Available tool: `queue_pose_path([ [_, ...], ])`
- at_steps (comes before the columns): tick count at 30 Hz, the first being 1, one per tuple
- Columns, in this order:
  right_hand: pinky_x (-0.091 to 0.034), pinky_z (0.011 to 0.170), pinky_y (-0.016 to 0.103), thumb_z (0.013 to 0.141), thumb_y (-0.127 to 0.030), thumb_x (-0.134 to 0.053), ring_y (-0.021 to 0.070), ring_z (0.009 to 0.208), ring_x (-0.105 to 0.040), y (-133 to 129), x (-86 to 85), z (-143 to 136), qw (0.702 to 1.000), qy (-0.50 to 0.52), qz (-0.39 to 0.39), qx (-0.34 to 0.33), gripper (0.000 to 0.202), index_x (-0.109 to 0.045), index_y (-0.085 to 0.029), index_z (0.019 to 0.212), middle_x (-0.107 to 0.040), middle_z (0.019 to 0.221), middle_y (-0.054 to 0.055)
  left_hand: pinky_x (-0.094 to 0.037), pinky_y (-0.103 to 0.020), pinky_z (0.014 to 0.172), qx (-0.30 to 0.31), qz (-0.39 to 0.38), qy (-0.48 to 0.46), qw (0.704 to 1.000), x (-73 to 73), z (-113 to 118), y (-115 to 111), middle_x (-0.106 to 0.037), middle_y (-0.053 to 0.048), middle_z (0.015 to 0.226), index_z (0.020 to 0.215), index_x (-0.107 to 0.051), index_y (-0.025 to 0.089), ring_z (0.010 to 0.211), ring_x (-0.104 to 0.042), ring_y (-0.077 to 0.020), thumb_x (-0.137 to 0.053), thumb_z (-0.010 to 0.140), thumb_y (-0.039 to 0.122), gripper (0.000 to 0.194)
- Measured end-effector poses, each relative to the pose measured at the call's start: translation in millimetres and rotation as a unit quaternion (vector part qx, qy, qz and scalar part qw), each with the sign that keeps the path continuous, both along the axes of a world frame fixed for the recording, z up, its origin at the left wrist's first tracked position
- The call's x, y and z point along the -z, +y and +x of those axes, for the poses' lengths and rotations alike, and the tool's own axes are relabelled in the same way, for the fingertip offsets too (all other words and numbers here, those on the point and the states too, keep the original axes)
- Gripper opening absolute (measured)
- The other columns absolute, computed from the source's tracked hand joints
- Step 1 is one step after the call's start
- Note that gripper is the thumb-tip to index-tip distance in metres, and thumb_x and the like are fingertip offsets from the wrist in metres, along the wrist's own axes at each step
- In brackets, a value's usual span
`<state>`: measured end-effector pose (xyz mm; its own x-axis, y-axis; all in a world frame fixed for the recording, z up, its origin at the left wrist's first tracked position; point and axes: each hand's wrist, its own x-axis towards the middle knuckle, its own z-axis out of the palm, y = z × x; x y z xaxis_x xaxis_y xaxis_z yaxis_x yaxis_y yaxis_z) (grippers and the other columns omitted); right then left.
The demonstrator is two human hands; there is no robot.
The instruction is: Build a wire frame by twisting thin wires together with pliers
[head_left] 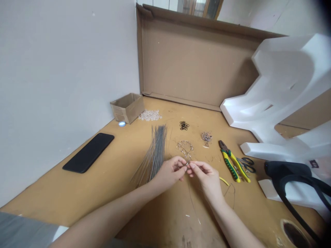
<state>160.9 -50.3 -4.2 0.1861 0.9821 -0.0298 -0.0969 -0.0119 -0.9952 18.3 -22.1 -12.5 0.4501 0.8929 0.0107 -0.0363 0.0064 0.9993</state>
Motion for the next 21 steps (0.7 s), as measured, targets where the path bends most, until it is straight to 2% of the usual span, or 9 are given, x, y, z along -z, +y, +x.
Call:
queue_pose_path([
  [4, -0.05, 0.056, 0.025, 0.065, -0.03, -0.07, 0.014, 0.061, -0.062, 0, -1.3, 1, 1.0, -0.001, 0.016, -0.007, 0.017, -0.067, -0.017, 0.075, -0.068, 0.067, 0.003, -0.044, -0.021, 0.046, 0.033, -0.067, -0.03, 0.997, -5.5, -2, 2, -0.059, -0.001, 0.076, 0.08, -0.049, 0.015, 0.044, -0.053, -0.0059, -0.055, 0.074, 0.034, 0.021],
  [8, -0.05, 0.057, 0.026, 0.066, -0.03, -0.07, 0.0144, 0.061, -0.062, 0, -1.0, 2, 1.0, 0.001, 0.014, -0.021, 0.017, -0.067, -0.016, 0.076, -0.067, 0.064, 0.003, -0.041, -0.019, 0.045, 0.058, -0.118, -0.025, 0.991, -9.8, -5, 4, -0.059, 0.0, 0.073, 0.08, -0.051, 0.014, 0.042, -0.054, -0.0064, -0.058, 0.072, 0.037, 0.025],
  [21, -0.05, 0.059, 0.025, 0.066, -0.027, -0.07, 0.0119, 0.058, -0.06, -1, -2.3, 4, 0.999, 0.011, 0.027, -0.036, 0.015, -0.067, -0.017, 0.076, -0.066, 0.063, 0.001, -0.032, -0.017, 0.043, 0.073, -0.154, -0.047, 0.984, -10.3, -7, 8, -0.052, 0.004, 0.061, 0.073, -0.056, 0.013, 0.039, -0.044, -0.0022, -0.058, 0.073, 0.035, 0.022],
])
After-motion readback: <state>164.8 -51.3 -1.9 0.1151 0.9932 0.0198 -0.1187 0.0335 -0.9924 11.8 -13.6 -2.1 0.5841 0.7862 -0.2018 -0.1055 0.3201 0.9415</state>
